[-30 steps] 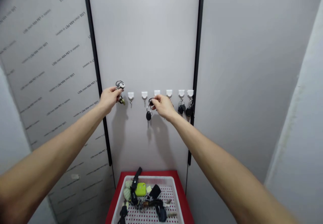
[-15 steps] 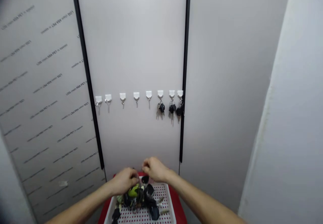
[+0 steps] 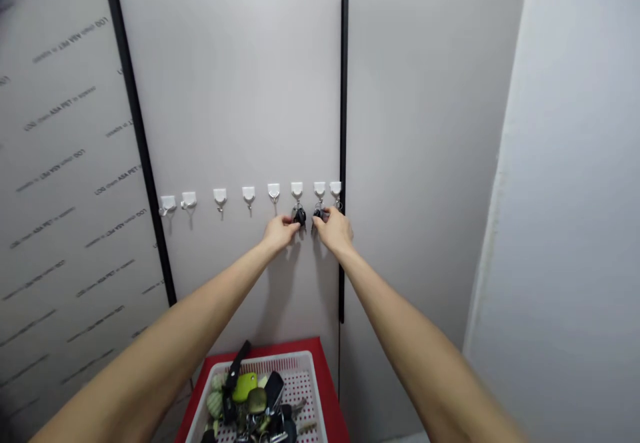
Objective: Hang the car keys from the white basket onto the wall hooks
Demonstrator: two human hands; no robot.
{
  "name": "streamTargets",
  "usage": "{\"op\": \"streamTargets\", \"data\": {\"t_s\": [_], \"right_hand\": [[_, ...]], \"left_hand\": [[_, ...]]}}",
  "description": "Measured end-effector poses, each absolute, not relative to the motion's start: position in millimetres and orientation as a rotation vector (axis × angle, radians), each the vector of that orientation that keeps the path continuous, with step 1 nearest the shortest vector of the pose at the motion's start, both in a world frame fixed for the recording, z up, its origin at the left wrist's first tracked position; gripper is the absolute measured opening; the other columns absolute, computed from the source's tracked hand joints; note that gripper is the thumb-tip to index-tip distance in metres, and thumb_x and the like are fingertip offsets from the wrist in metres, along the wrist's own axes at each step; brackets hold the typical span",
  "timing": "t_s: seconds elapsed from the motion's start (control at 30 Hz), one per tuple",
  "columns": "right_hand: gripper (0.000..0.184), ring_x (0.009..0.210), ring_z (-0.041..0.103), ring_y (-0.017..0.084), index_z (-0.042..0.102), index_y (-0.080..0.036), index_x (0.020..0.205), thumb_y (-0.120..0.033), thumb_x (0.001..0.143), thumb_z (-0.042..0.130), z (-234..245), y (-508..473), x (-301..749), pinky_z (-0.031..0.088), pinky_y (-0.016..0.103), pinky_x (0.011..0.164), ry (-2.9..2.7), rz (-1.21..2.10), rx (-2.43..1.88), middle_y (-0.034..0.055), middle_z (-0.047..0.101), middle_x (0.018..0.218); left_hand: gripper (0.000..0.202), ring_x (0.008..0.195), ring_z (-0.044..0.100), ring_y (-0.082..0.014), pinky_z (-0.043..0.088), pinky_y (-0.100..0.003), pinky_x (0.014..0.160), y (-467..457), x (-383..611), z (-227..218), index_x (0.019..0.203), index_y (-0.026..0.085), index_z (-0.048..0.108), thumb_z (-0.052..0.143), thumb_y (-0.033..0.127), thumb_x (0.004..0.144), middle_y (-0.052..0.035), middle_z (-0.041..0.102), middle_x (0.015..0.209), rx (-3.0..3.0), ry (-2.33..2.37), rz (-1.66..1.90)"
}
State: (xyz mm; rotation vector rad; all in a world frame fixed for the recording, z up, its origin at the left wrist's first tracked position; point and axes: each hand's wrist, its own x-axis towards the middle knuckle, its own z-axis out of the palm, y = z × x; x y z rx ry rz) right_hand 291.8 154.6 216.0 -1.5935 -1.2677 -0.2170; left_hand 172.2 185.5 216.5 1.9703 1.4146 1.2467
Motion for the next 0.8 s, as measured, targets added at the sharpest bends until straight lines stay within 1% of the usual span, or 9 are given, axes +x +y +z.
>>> {"op": "streamTargets", "data": {"t_s": [0.07, 0.2, 0.3, 0.4, 0.5, 0.57, 0.63, 0.73, 0.8], "right_hand": [[0.027, 0.065, 0.052, 0.014, 0.054, -0.017, 0.078, -0.033, 0.058, 0.045, 218, 157, 299, 0.039, 0.026, 0.058, -1.248, -0.158, -1.553, 0.0042, 0.058, 0.071], [0.022, 0.051, 0.050, 0.009, 0.054, -0.016, 0.072, -0.030, 0.060, 0.041, 235, 162, 314, 0.039, 0.022, 0.050, -1.184, -0.013, -1.435, 0.0013, 0.056, 0.060], [0.021, 0.046, 0.048, 0.008, 0.053, -0.014, 0.069, -0.029, 0.059, 0.042, 259, 160, 312, 0.038, 0.020, 0.045, -1.161, 0.013, -1.350, 0.0004, 0.052, 0.054], [0.016, 0.042, 0.046, 0.006, 0.052, -0.012, 0.064, -0.024, 0.058, 0.043, 283, 153, 301, 0.036, 0.019, 0.042, -1.233, 0.029, -1.256, 0.0005, 0.051, 0.052], [0.010, 0.040, 0.044, 0.006, 0.050, -0.012, 0.060, -0.020, 0.058, 0.044, 285, 142, 291, 0.034, 0.018, 0.039, -1.380, 0.088, -1.245, 0.0000, 0.049, 0.049], [0.009, 0.038, 0.042, 0.006, 0.049, -0.013, 0.058, -0.019, 0.058, 0.043, 269, 135, 287, 0.033, 0.019, 0.038, -1.475, 0.159, -1.280, -0.0011, 0.047, 0.046], [0.009, 0.037, 0.041, 0.006, 0.048, -0.014, 0.057, -0.020, 0.059, 0.042, 238, 127, 281, 0.032, 0.019, 0.037, -1.578, 0.263, -1.312, -0.0021, 0.046, 0.045], [0.011, 0.037, 0.040, 0.008, 0.049, -0.017, 0.055, -0.021, 0.060, 0.040, 175, 114, 266, 0.031, 0.020, 0.037, -1.711, 0.404, -1.321, -0.0025, 0.045, 0.041], [0.013, 0.037, 0.042, 0.008, 0.051, -0.019, 0.053, -0.021, 0.060, 0.040, 131, 107, 254, 0.032, 0.020, 0.037, -1.762, 0.472, -1.322, -0.0026, 0.047, 0.040]], "left_hand": [[0.022, 0.060, 0.053, -0.0107, 0.038, -0.020, 0.055, 189, 177, 220, 0.077, 0.014, 0.054, 0.043, 0.028, 0.063, -0.0053, 0.059, 0.072, 1.979, 1.413, 1.231], [0.026, 0.053, 0.052, -0.0091, 0.038, -0.020, 0.051, 186, 168, 240, 0.072, 0.016, 0.055, 0.032, 0.027, 0.068, -0.0034, 0.058, 0.065, 2.034, 1.386, 1.227], [0.024, 0.060, 0.052, -0.0120, 0.037, -0.023, 0.057, 174, 162, 268, 0.071, 0.017, 0.056, 0.034, 0.027, 0.067, -0.0039, 0.058, 0.066, 2.227, 1.464, 1.222], [0.026, 0.070, 0.051, -0.0162, 0.036, -0.028, 0.062, 159, 165, 293, 0.073, 0.017, 0.056, 0.033, 0.029, 0.067, -0.0057, 0.057, 0.071, 2.467, 1.549, 1.250], [0.028, 0.074, 0.050, -0.0172, 0.035, -0.029, 0.063, 147, 165, 299, 0.075, 0.015, 0.056, 0.033, 0.031, 0.068, -0.0064, 0.056, 0.071, 2.608, 1.560, 1.210], [0.028, 0.070, 0.050, -0.0153, 0.034, -0.026, 0.062, 142, 158, 288, 0.073, 0.014, 0.056, 0.034, 0.029, 0.068, -0.0057, 0.055, 0.066, 2.661, 1.524, 1.053], [0.027, 0.063, 0.049, -0.0130, 0.034, -0.023, 0.059, 137, 145, 264, 0.069, 0.013, 0.056, 0.034, 0.028, 0.067, -0.0044, 0.054, 0.058, 2.682, 1.471, 0.835], [0.027, 0.053, 0.047, -0.0110, 0.033, -0.021, 0.053, 129, 122, 212, 0.064, 0.013, 0.056, 0.033, 0.028, 0.066, -0.0031, 0.052, 0.051, 2.648, 1.411, 0.540], [0.027, 0.049, 0.045, -0.0101, 0.031, -0.020, 0.049, 123, 109, 173, 0.062, 0.013, 0.056, 0.032, 0.027, 0.066, -0.0029, 0.052, 0.050, 2.591, 1.404, 0.402]]}}
